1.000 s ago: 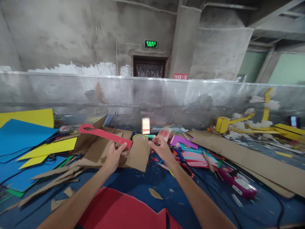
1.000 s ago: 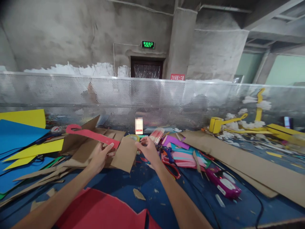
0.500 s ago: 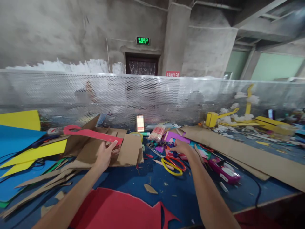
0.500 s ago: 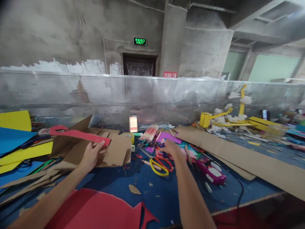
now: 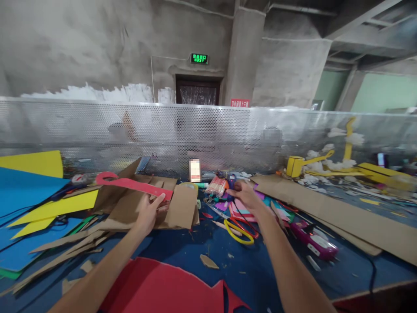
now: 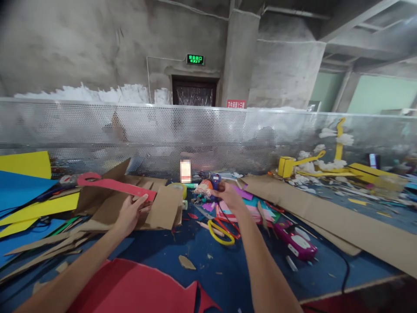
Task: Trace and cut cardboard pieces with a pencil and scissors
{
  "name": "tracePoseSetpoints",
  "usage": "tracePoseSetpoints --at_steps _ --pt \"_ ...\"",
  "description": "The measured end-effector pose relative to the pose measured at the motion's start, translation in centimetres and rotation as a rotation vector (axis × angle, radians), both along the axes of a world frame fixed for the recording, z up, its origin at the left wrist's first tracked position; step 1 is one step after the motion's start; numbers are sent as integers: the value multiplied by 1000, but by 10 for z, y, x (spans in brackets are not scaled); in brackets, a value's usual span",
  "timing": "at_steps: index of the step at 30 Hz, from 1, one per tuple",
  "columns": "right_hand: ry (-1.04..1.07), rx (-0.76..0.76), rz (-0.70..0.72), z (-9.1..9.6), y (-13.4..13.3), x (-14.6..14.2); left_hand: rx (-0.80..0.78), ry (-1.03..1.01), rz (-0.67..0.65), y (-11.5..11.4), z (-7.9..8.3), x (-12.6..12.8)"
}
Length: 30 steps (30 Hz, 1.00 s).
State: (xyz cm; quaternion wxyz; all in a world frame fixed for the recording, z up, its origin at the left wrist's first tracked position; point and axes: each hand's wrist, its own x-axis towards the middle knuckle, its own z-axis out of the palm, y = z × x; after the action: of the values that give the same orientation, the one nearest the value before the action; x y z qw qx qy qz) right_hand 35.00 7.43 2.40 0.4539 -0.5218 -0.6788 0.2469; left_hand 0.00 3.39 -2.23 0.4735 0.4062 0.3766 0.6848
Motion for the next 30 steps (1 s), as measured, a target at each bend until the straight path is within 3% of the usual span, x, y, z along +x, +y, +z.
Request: tracePoseSetpoints --at_steps 2,9,13,23,30 --pt "139 -41 254 2 -11 -22 2 -4 -6 0 -1 1" --pt "218 -16 468 1 -47 -86 -3 4 -18 -6 3 5" --pt "114 44 380 -1 -53 -101 -5 1 -1 -6 4 4" --pt "-225 377 220 -4 -60 -115 10 71 46 -10 8 9" --pt "-326 457 168 -6 -61 -118 15 100 37 -12 9 11"
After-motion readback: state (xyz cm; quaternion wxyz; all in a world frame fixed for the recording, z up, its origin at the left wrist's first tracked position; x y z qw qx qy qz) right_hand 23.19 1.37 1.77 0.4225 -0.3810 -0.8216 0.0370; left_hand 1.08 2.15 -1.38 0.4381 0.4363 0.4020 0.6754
